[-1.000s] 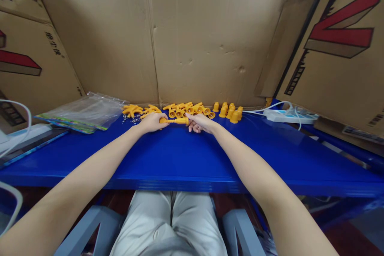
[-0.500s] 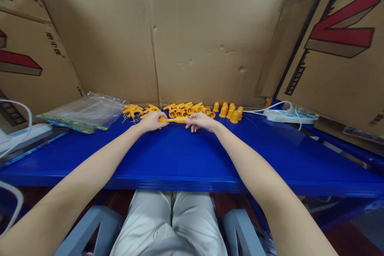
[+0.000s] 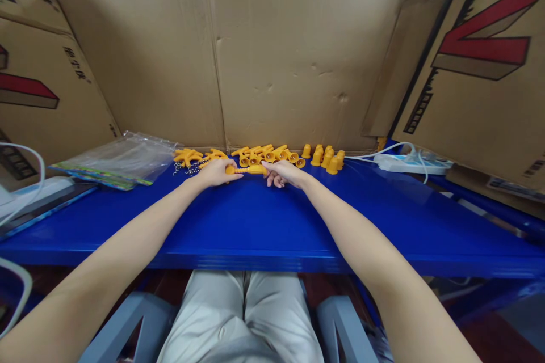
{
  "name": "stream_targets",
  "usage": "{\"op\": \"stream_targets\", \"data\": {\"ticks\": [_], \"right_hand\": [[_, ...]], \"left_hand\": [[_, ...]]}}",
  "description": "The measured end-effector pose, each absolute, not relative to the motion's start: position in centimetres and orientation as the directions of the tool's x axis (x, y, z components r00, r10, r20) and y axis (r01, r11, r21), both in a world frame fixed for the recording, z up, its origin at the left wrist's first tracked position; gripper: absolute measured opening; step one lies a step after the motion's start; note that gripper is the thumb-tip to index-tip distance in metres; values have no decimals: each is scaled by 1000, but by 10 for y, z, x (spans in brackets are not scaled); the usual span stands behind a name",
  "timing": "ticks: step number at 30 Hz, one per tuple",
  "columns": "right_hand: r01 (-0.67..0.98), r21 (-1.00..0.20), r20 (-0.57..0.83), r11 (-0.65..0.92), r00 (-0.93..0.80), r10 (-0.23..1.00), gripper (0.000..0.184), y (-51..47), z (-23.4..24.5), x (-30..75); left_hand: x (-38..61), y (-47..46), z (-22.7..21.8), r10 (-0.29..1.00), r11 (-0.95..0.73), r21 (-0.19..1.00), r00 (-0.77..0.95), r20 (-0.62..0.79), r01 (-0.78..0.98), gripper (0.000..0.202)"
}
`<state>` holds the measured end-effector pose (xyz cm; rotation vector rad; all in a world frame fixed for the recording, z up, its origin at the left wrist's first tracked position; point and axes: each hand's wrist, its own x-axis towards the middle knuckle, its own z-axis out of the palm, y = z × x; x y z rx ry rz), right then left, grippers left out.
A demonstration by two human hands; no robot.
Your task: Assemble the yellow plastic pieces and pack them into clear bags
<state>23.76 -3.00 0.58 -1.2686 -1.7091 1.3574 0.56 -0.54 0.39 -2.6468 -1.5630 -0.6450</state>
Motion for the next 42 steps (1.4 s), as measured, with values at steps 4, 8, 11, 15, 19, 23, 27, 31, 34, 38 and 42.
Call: {"op": "stream_targets", "data": {"ticks": [4, 8, 11, 15, 19, 23, 27, 31, 34, 38, 42], "right_hand": [[299, -954, -112, -5, -345, 932, 40, -31, 7, 237], [280, -960, -121, -23, -335, 934, 40, -31, 6, 236], [272, -962, -132, -36, -345, 929, 40, -29, 5, 236], [268, -961, -156, -61, -349, 924, 42, -28, 4, 237], [257, -962, -177, -88, -346, 921, 43, -28, 5, 236], [269, -950, -246, -159, -328, 912, 46, -27, 6, 234], [282, -922, -346, -264, -302, 888, 50, -27, 7, 232], [268, -913, -383, -307, -301, 873, 49, -26, 8, 232], [255, -908, -399, -332, -289, 870, 50, -26, 9, 232], [248, -895, -430, -370, -262, 864, 50, -26, 9, 231], [236, -891, -441, -388, -243, 864, 49, -27, 10, 229]], "left_hand": [[6, -4, 4, 846, -493, 191, 417, 331, 849, 37], [5, -3, 3, 840, -500, 181, 424, 338, 847, 38], [4, -2, 2, 833, -506, 165, 430, 349, 847, 40], [4, -4, 3, 828, -513, 170, 433, 356, 842, 39], [6, -6, 4, 839, -502, 180, 425, 341, 846, 38], [7, -9, 6, 836, -503, 165, 429, 342, 849, 37], [7, -12, 7, 833, -498, 134, 429, 349, 857, 37], [7, -13, 7, 827, -497, 109, 431, 361, 861, 38], [7, -12, 7, 825, -493, 91, 432, 364, 865, 38], [8, -13, 8, 826, -492, 86, 433, 360, 866, 38], [9, -14, 8, 833, -476, 79, 421, 359, 876, 39]]}}
